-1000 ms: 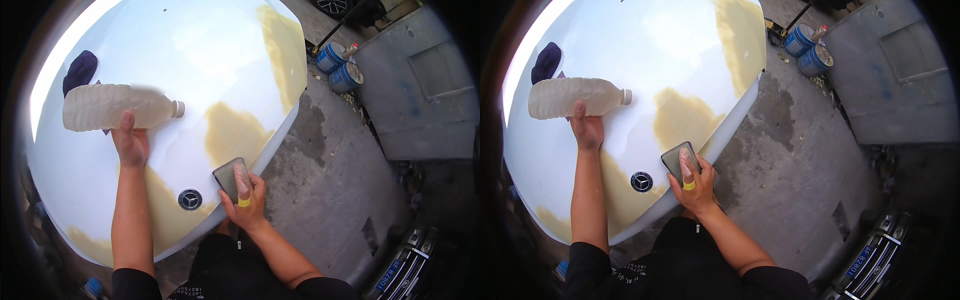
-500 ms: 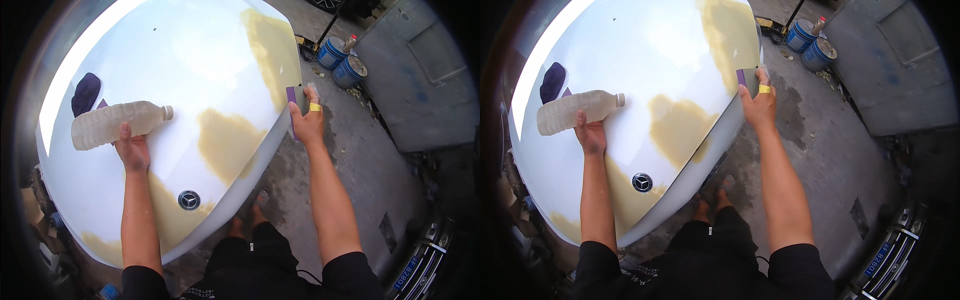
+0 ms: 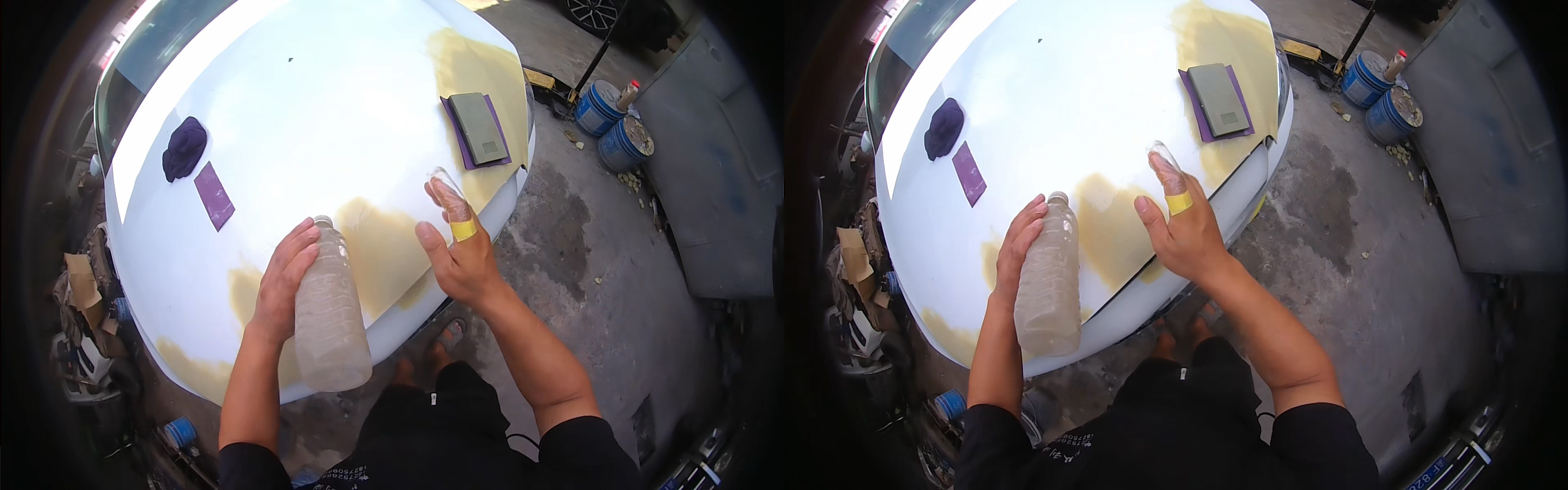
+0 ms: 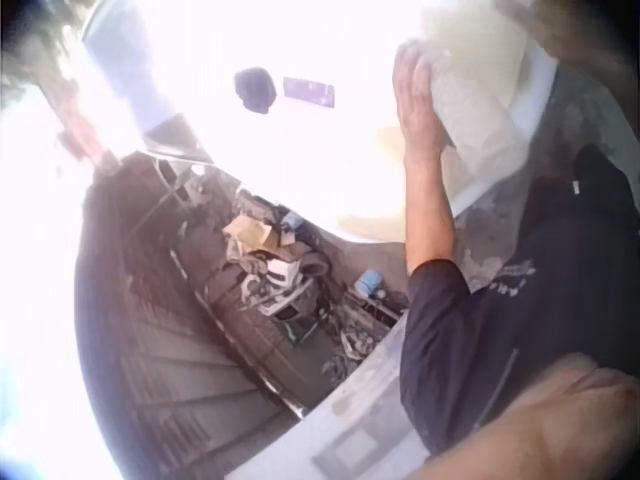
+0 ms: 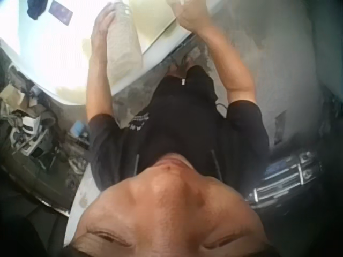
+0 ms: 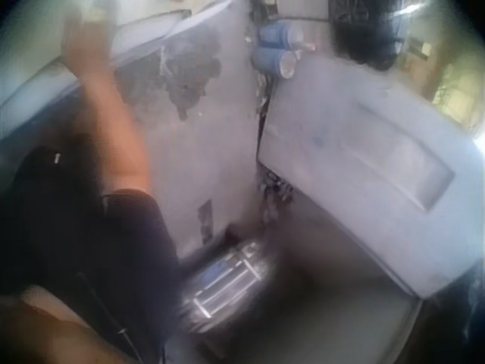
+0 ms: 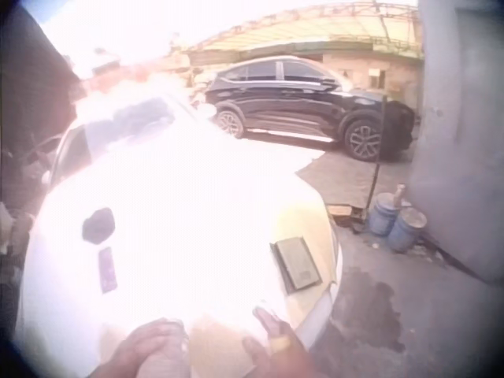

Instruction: The person pours liquid from a plastic bottle onto the white car hood and uses sanding sponges to rub the surface. They switch between different sanding pads and repeatedly wet the hood while sanding in circular and back-and-forth motions.

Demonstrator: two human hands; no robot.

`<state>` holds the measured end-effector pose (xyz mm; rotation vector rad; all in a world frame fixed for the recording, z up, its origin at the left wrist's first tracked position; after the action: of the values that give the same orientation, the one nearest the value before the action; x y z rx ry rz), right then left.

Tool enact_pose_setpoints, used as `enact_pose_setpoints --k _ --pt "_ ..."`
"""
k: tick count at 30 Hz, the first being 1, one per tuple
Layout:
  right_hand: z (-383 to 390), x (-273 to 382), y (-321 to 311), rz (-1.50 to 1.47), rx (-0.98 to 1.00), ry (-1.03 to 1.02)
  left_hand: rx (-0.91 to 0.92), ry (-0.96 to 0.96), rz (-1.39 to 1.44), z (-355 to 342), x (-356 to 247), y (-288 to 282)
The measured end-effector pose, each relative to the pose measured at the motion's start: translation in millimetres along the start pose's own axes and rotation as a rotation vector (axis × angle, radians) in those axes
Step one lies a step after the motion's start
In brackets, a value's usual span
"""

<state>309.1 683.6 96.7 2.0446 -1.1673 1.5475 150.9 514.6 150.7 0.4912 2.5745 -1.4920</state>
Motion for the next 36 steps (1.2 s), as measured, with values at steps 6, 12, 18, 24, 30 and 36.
enact_pose_setpoints --k 6,12,18,24,30,36 --pt "111.3 12.9 51.5 -0.677 0.345 0.64 0.344 0.196 -0.207 -3.3 -78.1 47.8" --pt "134.5 13.4 46.8 -0.658 0.259 0.768 0.444 0.0 -0.175 22.4 -65.6 66.9" --pt "152.1 9.1 49.7 -0.757 0.131 0.759 0.587 -0.394 -0.625 31.6 32.8 91.1" --pt "161.0 20.8 41.8 -0.726 -0.037 0.737 0.469 -0.421 -0.632 -58.1 68.9 134.3" --pt "185.6 32.9 24.4 -0.735 -0.154 0.821 0.53 -0.169 -0.543 -70.7 34.0 170.5" --pt "212.8 32.8 23.3 -0.775 -0.191 0.838 0.573 0.023 -0.427 5.0 -20.3 153.3"
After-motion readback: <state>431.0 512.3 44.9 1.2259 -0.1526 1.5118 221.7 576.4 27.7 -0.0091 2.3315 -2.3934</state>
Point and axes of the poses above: each hand's wrist, its own z-axis away from the middle knuckle, its own y-axis out of the palm, x = y × z, the point moved 9 cm from there along -z, towards the middle knuckle, and after that the axes turned 6 degrees about -z, right-handed, at the moved point
